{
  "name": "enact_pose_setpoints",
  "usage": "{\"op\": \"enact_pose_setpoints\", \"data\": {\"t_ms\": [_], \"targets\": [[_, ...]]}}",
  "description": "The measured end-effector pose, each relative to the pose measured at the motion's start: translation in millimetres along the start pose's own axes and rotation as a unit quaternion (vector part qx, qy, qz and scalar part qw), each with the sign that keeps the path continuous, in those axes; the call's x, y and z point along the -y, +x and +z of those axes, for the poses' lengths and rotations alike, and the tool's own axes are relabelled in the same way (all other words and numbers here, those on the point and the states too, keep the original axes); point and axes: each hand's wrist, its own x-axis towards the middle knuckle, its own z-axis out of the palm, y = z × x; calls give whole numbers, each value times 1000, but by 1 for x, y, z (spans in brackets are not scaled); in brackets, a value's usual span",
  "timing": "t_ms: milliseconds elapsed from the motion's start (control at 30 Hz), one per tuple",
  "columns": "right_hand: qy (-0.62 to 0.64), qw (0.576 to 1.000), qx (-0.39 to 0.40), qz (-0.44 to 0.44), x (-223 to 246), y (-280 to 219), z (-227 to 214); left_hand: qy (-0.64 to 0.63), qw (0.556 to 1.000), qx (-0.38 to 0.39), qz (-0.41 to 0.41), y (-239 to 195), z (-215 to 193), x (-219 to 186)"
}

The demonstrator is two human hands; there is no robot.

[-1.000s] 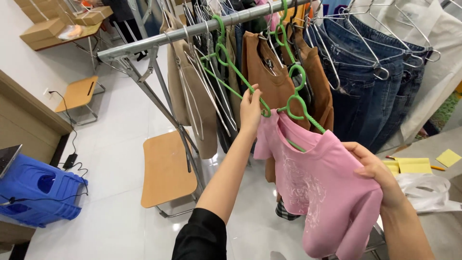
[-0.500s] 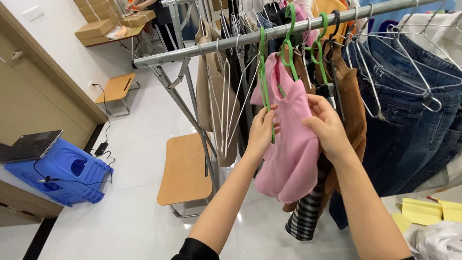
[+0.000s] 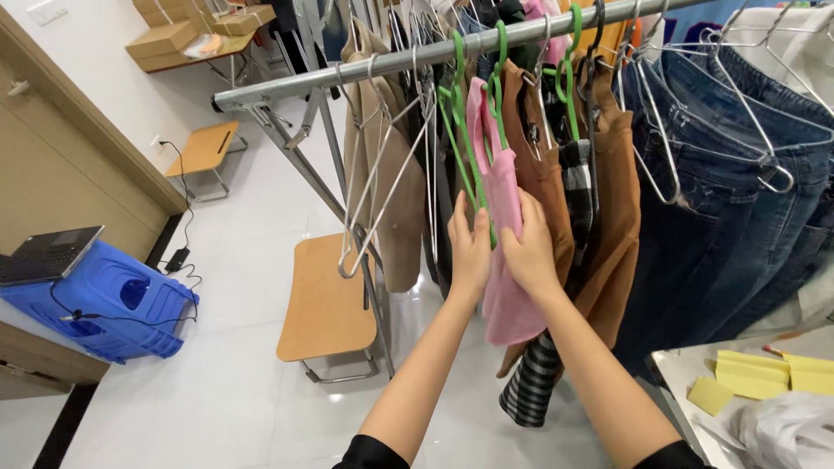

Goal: The person unties a ribbon on a cardboard box, removes a yellow sticky note, and opens the box. They take out a pink garment wrapped in plastic, remove it from the plastic, and hang it on a green hanger on a clothing rack. The person then places the empty plastic bag on the table and continues handling another wrapped item.

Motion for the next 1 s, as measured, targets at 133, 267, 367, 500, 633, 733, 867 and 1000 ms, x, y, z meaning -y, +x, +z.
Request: {"op": "enact_pose_setpoints", "data": {"t_ms": [133, 267, 367, 500, 633, 733, 867, 1000], "targets": [[26, 997, -13, 70, -3, -42, 14, -6, 999, 32, -19, -32, 3, 11], [-61, 990, -27, 120, -53, -80, 18, 61, 994, 78, -54, -54, 3, 43], [-122, 985, -87, 84, -69, -114, 13, 101, 984, 120, -80, -70, 5, 70], [-153, 973, -150, 87, -61, -166, 3, 101, 975, 180, -80, -113, 1, 91], [-165, 962, -198, 87, -56, -220, -11, 81, 957, 247, -130, -171, -5, 91], [-160, 954, -226, 116, -55, -277, -30, 65, 939, 291, -171, -222, -5, 101], [-121, 930, -279, 206, -29, -381, -77, 75, 905, 345, -238, -314, 3, 99], [-153, 888, -324, 289, -29, -500, -141, 60, 861, 424, -273, -405, 31, 107]]}}
